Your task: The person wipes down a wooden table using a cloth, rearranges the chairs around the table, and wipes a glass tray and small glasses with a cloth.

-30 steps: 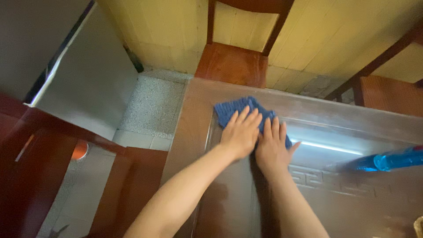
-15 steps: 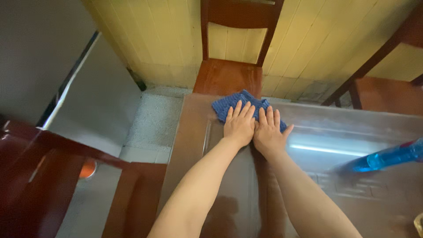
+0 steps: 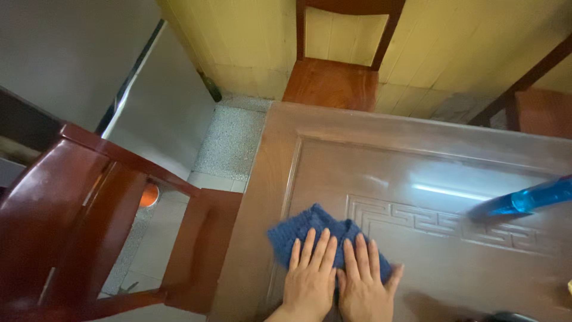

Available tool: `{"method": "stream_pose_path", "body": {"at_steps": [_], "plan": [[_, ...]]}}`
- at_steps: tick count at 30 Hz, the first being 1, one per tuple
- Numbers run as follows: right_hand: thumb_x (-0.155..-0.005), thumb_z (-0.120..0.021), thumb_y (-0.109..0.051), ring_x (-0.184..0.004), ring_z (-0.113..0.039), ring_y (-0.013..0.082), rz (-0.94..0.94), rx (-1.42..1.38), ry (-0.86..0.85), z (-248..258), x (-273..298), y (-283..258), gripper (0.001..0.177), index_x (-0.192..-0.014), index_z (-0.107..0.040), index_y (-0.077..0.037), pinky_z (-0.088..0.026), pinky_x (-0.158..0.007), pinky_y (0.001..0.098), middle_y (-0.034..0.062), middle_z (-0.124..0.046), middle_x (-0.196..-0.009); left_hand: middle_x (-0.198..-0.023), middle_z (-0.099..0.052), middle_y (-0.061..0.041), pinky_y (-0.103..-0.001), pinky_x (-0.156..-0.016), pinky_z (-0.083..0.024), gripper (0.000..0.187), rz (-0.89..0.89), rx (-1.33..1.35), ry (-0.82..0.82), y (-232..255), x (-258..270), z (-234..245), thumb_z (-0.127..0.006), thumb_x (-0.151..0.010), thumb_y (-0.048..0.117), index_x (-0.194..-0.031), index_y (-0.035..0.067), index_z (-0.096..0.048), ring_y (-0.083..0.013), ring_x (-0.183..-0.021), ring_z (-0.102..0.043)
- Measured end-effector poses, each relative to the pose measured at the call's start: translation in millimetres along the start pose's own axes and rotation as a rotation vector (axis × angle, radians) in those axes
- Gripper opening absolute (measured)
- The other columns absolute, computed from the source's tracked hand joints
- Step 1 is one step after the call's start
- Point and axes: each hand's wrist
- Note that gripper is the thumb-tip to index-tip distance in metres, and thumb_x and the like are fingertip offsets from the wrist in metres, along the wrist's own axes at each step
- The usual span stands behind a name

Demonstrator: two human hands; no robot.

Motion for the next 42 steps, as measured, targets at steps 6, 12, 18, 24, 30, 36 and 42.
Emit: {"method": "stream_pose_path", "body": {"at_steps": [6,12,18,24,30,36,42], "plan": [[-0.096,-0.051,-0.044,-0.161,-0.029,0.0257,0.020,0.075,-0.108,-13.5,-63.1,23.7,0.072,-0.165,-0.047,-0.023,-0.007,-0.117,0.0894,0.0043,-0.037,-0.174,-0.173,-0.045,-0.020,-0.068,-0.128,-0.016,0.067,-0.058,-0.026,-0.033,-23.0,-66.0,-11.3,-0.062,-0.102,0.028,-0.163,0.002,-0.050,-0.0425,-0.162,-0.032],[-0.109,-0.042,-0.044,-0.167,-0.021,0.0280,-0.230,0.054,-0.136,-40.9,-190.6,70.1,0.063,-0.168,-0.040,-0.023,0.001,-0.117,0.0885,0.0025,-0.027,-0.181,-0.175,-0.041,-0.013,-0.063,-0.131,-0.016,0.063,-0.138,-0.069,-0.088,-49.8,-223.0,-69.8,-0.055,-0.105,0.031,-0.163,0.008,-0.049,-0.0379,-0.165,-0.029],[-0.110,-0.039,-0.045,-0.168,-0.016,0.0270,-0.421,0.040,-0.142,-68.9,-281.0,135.8,0.064,-0.170,-0.036,-0.024,0.005,-0.116,0.0893,0.0015,-0.025,-0.181,-0.178,-0.035,-0.009,-0.064,-0.131,-0.011,0.062,-0.104,-0.026,-0.117,-39.4,-341.2,-135.7,-0.053,-0.106,0.034,-0.165,0.014,-0.047,-0.0347,-0.166,-0.020],[-0.112,-0.041,-0.045,-0.169,-0.020,0.0290,-0.395,0.042,-0.005,-77.6,-251.6,137.6,0.063,-0.170,-0.042,-0.021,0.005,-0.119,0.0885,0.0018,-0.032,-0.181,-0.177,-0.039,-0.006,-0.063,-0.134,-0.013,0.061,-0.145,0.017,-0.102,-33.4,-316.4,-137.6,-0.053,-0.107,0.035,-0.164,0.016,-0.050,-0.0335,-0.167,-0.024],[-0.112,-0.043,-0.042,-0.169,-0.024,0.0306,-0.375,0.103,-0.019,-32.8,-125.9,119.0,0.062,-0.168,-0.045,-0.017,0.000,-0.118,0.0891,0.0086,-0.033,-0.181,-0.174,-0.046,-0.010,-0.063,-0.133,-0.018,0.060,-0.258,0.037,-0.097,11.1,-209.6,-99.9,-0.058,-0.104,0.031,-0.160,0.012,-0.056,-0.0362,-0.165,-0.031],[-0.107,-0.050,-0.040,-0.168,-0.029,0.0349,-0.361,0.086,0.011,5.8,17.6,69.1,0.066,-0.166,-0.046,-0.012,-0.006,-0.122,0.0877,0.0144,-0.036,-0.180,-0.173,-0.046,-0.017,-0.066,-0.133,-0.018,0.062,-0.245,0.096,-0.155,47.4,-62.5,-47.1,-0.059,-0.104,0.028,-0.160,0.003,-0.056,-0.0414,-0.164,-0.034],[-0.094,-0.060,-0.041,-0.160,-0.036,0.0294,-0.118,0.042,-0.023,28.6,93.0,36.1,0.070,-0.159,-0.048,-0.017,-0.008,-0.120,0.0905,0.0117,-0.041,-0.172,-0.174,-0.044,-0.020,-0.069,-0.127,-0.015,0.077,-0.171,0.058,-0.155,50.6,53.8,-23.4,-0.069,-0.095,0.034,-0.163,0.002,-0.052,-0.0444,-0.161,-0.033]]}}
Point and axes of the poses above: each hand's wrist, its own x-axis away from the middle knuckle, its own z-axis out of the back of the hand, y = z × x
